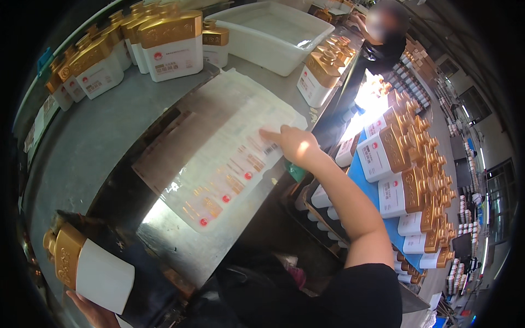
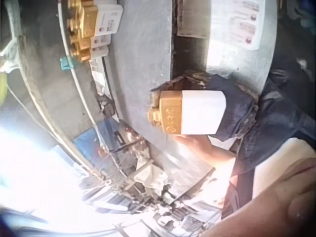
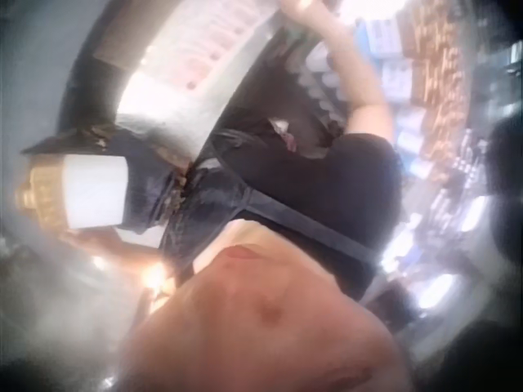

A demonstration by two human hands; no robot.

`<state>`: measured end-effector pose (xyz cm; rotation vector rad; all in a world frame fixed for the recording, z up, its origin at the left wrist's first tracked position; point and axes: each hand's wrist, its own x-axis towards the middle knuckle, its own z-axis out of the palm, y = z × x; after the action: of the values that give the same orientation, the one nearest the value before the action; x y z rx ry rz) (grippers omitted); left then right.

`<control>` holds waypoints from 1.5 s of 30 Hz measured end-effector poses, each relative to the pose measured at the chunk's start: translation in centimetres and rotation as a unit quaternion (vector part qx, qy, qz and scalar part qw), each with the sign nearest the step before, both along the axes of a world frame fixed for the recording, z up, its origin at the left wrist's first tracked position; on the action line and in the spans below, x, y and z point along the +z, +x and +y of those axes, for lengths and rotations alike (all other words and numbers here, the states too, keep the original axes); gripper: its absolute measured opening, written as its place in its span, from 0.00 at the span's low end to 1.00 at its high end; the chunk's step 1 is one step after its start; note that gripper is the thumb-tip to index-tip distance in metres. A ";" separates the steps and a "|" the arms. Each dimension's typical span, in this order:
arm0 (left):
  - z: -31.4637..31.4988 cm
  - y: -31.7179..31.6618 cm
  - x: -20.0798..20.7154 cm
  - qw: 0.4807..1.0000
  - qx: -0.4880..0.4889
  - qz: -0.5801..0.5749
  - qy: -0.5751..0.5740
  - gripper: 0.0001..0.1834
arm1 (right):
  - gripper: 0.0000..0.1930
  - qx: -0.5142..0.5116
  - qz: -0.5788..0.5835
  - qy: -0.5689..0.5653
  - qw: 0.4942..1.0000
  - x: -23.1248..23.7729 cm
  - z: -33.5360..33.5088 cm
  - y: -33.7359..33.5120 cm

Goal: The person applies paper labels to the bodies of gold and white bottles. They pick up a bottle, align a label from a sheet, smooth it onto the surface using a green plastic scraper, and then place the bottle on a metal tray. The process is repeated for multiple bottles.

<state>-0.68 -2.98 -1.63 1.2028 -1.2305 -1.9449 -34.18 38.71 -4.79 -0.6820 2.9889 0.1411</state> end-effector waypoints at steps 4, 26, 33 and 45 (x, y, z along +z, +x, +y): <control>-1.6 3.2 -2.2 0.995 -0.092 0.019 -0.024 0.38 | 0.19 0.000 0.032 0.035 0.999 -0.9 -2.2 -5.4; 1.9 -0.6 2.6 0.903 0.042 0.053 -0.424 0.29 | 0.06 0.048 0.301 0.166 0.938 2.3 -6.8 -8.1; 6.0 4.6 1.9 0.623 -0.262 -0.138 -0.724 0.23 | 0.09 0.314 -0.011 -0.312 0.897 13.2 -19.9 10.2; 4.0 4.6 1.0 0.844 -0.055 0.068 -0.530 0.16 | 0.11 0.254 -0.503 -0.464 0.684 12.1 -26.1 19.9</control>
<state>3.88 1.00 -0.67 0.3946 -1.9085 -1.0159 -14.23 12.62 7.33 -1.1110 1.5484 -1.3216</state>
